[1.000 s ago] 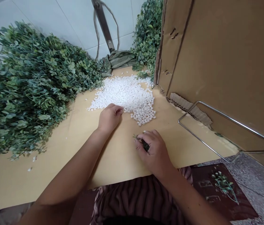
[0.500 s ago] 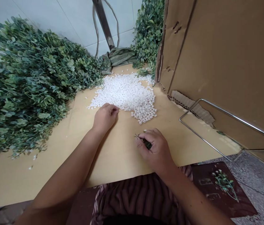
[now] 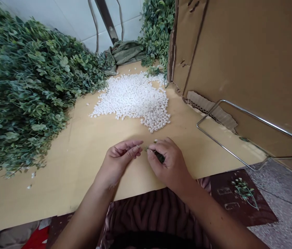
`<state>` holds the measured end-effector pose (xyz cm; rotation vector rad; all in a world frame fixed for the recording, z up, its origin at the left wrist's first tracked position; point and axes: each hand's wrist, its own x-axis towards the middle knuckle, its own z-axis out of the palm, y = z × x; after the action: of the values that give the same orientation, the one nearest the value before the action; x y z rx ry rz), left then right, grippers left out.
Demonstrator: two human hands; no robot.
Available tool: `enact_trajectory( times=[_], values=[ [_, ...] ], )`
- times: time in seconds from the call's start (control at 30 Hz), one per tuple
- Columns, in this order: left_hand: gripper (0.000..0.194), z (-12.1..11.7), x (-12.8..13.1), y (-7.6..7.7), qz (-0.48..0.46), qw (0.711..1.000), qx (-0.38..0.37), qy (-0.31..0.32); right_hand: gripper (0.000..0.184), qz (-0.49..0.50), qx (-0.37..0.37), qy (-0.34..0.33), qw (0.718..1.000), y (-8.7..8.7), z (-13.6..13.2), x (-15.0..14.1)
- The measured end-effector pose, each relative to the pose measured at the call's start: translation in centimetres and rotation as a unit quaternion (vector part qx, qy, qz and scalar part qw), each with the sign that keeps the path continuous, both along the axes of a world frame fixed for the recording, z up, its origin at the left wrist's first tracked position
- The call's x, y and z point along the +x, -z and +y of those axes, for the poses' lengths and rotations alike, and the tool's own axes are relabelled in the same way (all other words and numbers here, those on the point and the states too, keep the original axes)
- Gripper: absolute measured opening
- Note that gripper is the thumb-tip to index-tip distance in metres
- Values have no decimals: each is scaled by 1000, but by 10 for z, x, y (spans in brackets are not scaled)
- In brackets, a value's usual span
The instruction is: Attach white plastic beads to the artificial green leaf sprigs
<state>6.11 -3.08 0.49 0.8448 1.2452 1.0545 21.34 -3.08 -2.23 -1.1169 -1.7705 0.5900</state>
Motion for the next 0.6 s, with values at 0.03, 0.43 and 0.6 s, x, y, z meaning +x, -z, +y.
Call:
enact_trajectory(
  times=[0.03, 0.43, 0.6],
  values=[
    [18, -1, 2, 1, -11, 1000, -5, -2, 13, 0, -3, -7, 1000, -1, 0, 0],
    [13, 0, 2, 5, 20, 1000, 12, 17, 15, 7, -24, -45, 999, -6, 1, 0],
    [14, 2, 4, 6, 0, 1000, 21, 23, 13, 5, -21, -33, 999, -4, 0, -1]
  ],
)
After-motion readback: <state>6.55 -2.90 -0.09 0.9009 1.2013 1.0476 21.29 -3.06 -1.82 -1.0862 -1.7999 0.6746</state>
